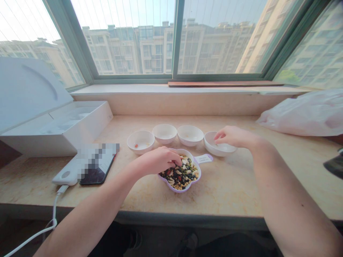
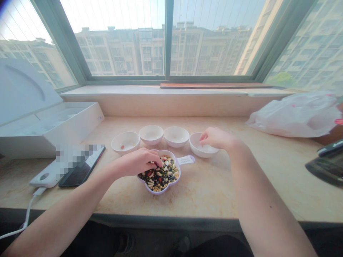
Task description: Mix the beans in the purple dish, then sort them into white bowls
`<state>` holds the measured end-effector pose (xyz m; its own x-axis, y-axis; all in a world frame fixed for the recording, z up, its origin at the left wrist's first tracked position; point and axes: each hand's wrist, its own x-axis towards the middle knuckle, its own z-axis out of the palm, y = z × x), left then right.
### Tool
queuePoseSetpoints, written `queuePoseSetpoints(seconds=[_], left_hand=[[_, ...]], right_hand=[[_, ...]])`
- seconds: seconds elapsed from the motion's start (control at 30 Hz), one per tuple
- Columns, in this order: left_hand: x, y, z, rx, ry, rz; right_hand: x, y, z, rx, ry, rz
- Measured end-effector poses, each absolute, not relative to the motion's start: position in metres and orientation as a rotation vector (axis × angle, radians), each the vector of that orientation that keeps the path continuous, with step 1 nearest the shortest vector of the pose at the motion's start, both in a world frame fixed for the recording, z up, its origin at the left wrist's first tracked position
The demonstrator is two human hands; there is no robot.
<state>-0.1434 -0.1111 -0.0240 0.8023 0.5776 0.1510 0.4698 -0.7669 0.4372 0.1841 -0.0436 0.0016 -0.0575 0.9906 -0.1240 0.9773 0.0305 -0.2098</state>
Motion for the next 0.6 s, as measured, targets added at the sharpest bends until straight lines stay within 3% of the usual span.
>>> queuePoseSetpoints(seconds=[0.2,0.37,0.47,0.6], left_hand=[[-0.144,-0.108,-0.028,2.646,0.846,0.551],[-0.145,-0.094,-0.032,2.595,1.024,0.911],[-0.145,-0.08,-0.031,2.521,1.23,1.078],[-0.145,-0.06,-0.031,2.533,1.434,1.048]], right_hand=[[0.17,-0.052,0.003,-2.03,-2.15,0.099],[0.136,-0.067,0.007,-1.817,-2.14,-0.073],[0.109,-0.082,0.006,-1.505,-2.263,0.124],[0.078,-0.103,-0.002,-1.194,-2.455,0.462]])
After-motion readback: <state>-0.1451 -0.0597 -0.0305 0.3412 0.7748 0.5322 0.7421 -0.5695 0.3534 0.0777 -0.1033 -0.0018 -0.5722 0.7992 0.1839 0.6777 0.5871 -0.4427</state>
